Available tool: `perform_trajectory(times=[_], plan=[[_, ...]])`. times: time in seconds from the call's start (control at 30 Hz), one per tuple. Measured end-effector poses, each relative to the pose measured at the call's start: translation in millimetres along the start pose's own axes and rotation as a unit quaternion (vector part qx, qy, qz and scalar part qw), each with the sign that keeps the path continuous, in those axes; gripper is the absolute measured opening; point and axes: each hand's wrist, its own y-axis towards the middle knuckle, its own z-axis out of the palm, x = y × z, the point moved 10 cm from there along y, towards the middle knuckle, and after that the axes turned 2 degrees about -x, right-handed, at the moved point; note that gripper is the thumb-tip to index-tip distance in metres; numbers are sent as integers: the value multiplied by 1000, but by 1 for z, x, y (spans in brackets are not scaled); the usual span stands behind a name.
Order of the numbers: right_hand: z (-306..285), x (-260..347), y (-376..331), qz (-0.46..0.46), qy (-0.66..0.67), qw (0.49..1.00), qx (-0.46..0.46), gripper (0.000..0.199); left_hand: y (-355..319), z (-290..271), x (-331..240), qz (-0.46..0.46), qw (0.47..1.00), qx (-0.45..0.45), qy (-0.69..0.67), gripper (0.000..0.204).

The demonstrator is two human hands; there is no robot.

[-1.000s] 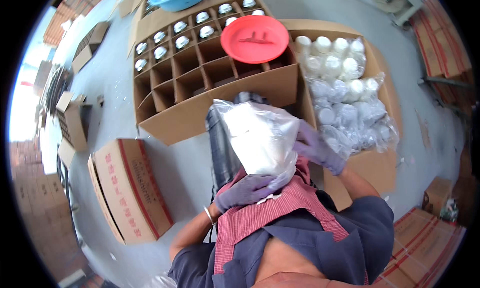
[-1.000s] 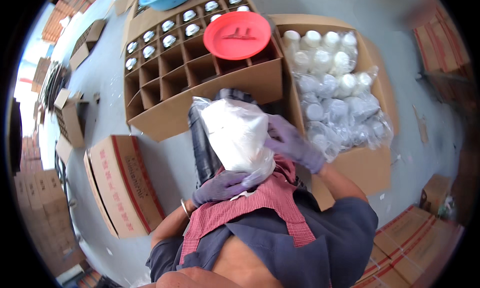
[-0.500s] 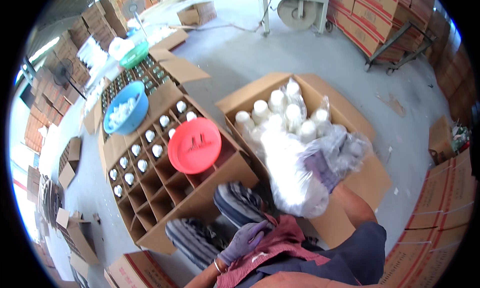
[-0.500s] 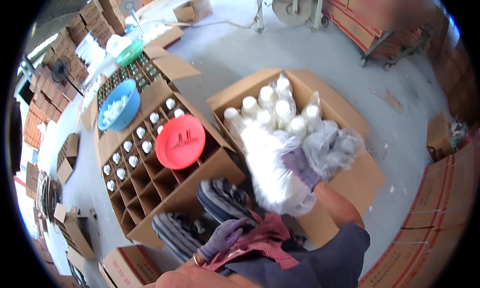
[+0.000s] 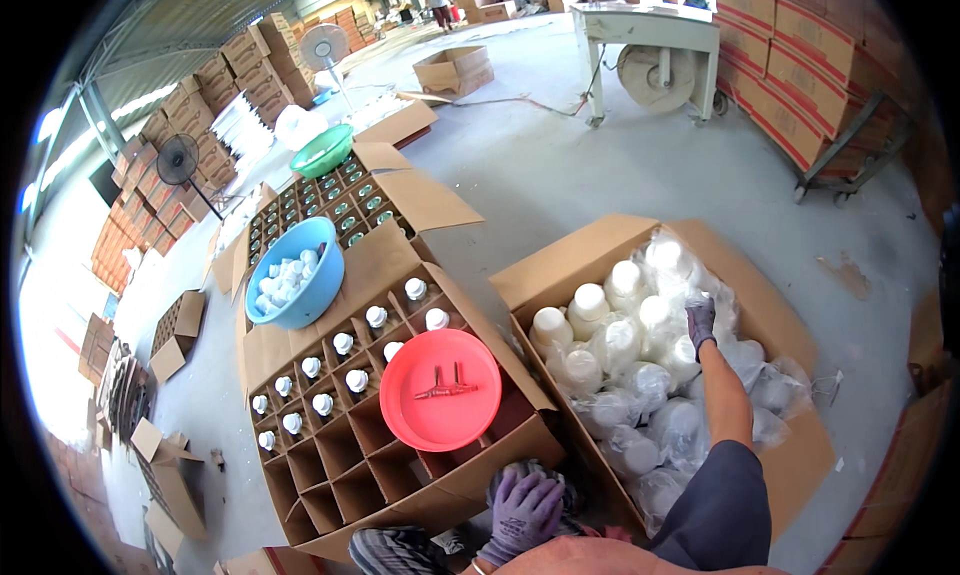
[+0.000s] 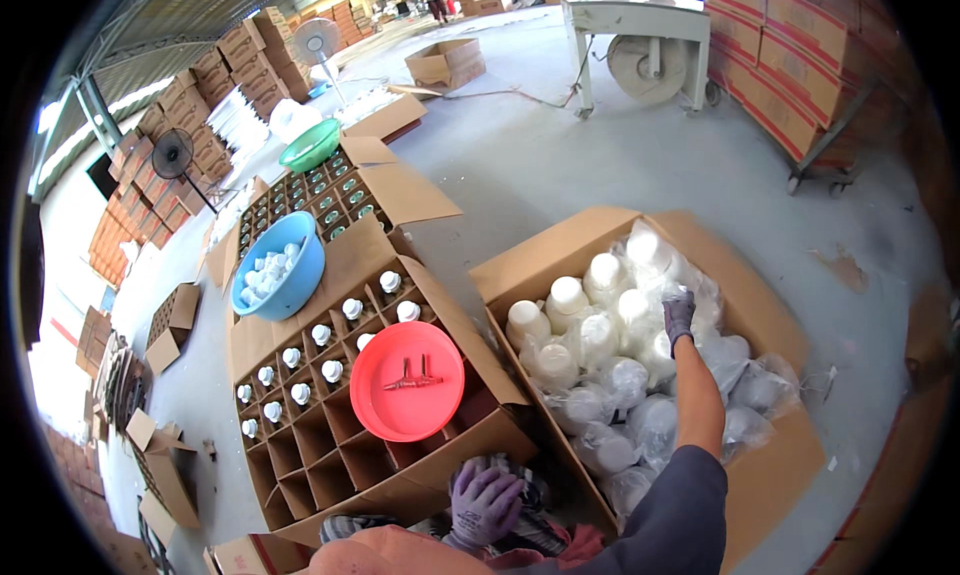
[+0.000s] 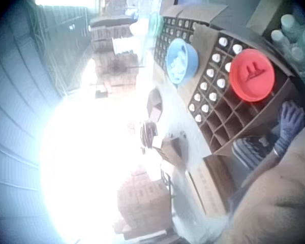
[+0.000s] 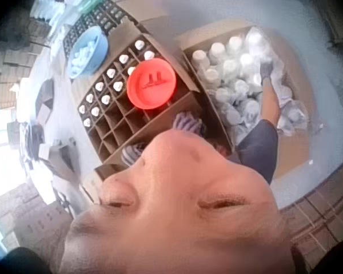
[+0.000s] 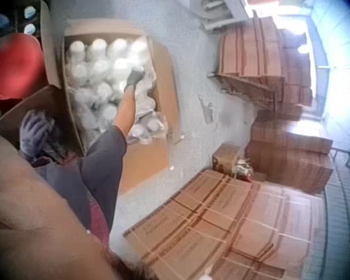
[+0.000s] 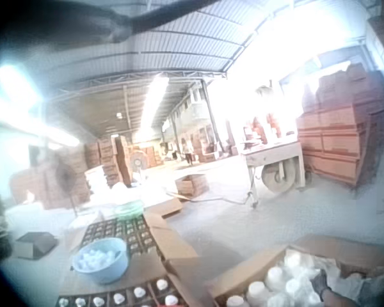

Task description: The person places items into plastic bags and then packs them into a partitioned box while sitting on the floor of a warehouse.

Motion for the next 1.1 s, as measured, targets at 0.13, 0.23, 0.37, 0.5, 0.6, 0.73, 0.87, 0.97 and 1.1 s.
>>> perform_trajectory(times=[0.13,0.23,0.37,0.5,0.6,0.73,0.87,0.97,1.1], plan=[[20,-26,29,-36,-266,961,62,33,5,14,1,-4,1000,10,-9,35],[-24,-54,60,-7,-88,996,9,36,6,22,0,13,1000,3,-12,34],[8,-94,13,57,-305,945,105,44,-6,28,10,-31,999,22,8,33],[-26,-133,23,52,-550,791,261,55,-1,29,1,7,1000,12,-4,34],[-22,-129,9,34,-520,804,286,61,16,14,-7,-6,1000,28,-9,35],[-144,-120,48,153,-549,781,255,67,36,27,-11,27,993,41,-111,36],[25,37,-35,-51,-689,679,248,34,18,20,-4,-45,997,67,-12,35],[71,125,-60,-210,-657,682,243,20,26,20,-3,-28,997,66,-31,35],[186,214,-156,-374,-276,816,343,36,23,18,3,-30,997,63,-37,36]])
